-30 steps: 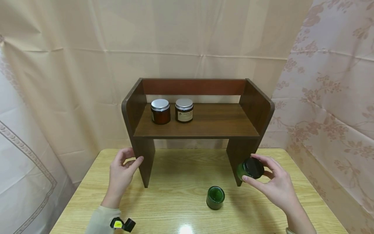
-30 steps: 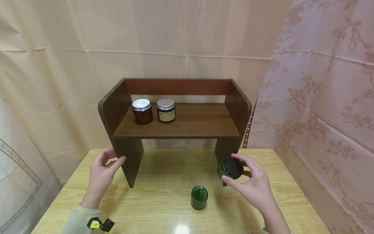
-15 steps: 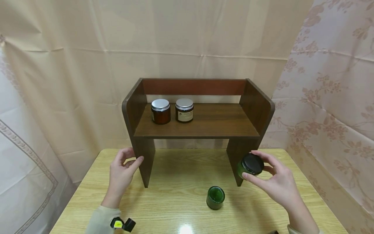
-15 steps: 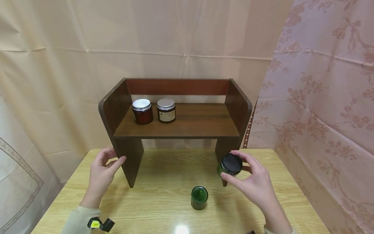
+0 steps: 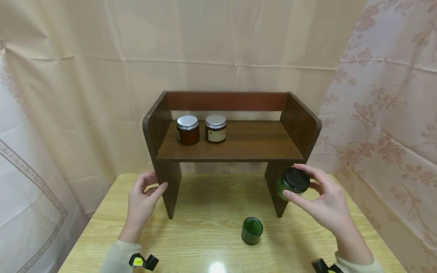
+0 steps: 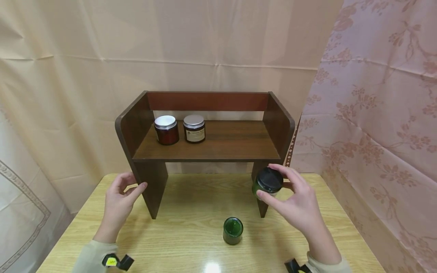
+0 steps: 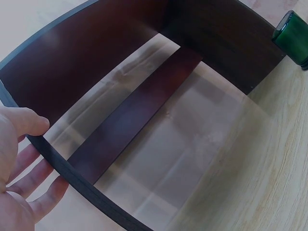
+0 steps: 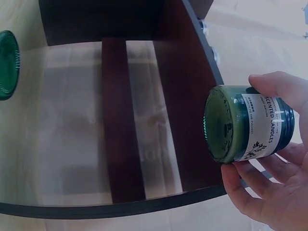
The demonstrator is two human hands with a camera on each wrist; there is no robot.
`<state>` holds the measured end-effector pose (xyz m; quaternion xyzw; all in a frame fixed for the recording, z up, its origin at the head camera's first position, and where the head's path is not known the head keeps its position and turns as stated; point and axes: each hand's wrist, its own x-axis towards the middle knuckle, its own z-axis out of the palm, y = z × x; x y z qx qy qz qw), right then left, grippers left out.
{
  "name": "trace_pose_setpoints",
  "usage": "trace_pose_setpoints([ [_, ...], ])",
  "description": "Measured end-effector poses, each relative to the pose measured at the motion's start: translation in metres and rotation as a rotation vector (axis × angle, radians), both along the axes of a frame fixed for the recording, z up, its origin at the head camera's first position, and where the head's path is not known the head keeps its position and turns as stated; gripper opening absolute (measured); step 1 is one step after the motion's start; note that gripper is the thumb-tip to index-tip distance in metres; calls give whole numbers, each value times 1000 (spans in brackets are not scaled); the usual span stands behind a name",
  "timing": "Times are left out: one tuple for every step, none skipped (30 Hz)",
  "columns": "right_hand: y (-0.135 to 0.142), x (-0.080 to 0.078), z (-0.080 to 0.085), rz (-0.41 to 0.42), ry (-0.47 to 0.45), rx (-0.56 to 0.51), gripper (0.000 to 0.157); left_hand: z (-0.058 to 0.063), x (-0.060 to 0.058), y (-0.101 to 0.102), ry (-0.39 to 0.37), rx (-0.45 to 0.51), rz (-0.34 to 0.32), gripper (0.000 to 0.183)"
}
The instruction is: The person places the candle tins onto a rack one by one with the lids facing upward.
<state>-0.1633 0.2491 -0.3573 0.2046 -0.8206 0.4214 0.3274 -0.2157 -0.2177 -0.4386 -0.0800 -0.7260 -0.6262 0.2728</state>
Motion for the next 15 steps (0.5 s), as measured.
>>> trace_pose_setpoints([
  [0,-1,2,5,7,-1,83,0,0,0,0,1,0,35],
  [-1,-1,4,9,16,2,83,0,0,0,-1,2,-1,35],
  [-1,-2,6,16,22,5,83,0,0,0,0,2,-1,35],
  [-1,-2,8,23,28,6,83,0,0,0,1,3,0,34],
  [-2,-2,10,26,35,9,83,0,0,0,2,4,0,34],
  [-2,-3,12,29,43,12,84,-1,0,0,3,5,0,34],
  [-3,-3,14,31,52,15,84,0,0,0,4,4,0,34],
  [-4,-4,17,31,61,20,85,-1,0,0,4,4,1,34],
  [-5,-4,19,29,68,22,86,-1,0,0,5,4,2,34],
  [-6,-4,21,26,77,20,86,-1,0,0,4,4,2,34],
  [-7,-5,24,23,85,18,86,-1,0,0,4,2,3,34],
  [-8,-6,26,26,94,12,86,-1,0,0,3,0,4,34],
  [-10,-7,28,28,103,5,86,-1,0,0,2,-2,4,33],
  [-11,-8,30,29,112,-2,86,-1,-1,0,1,-2,5,34],
  [-12,-9,31,31,120,-11,86,-1,-1,0,1,-3,5,34],
])
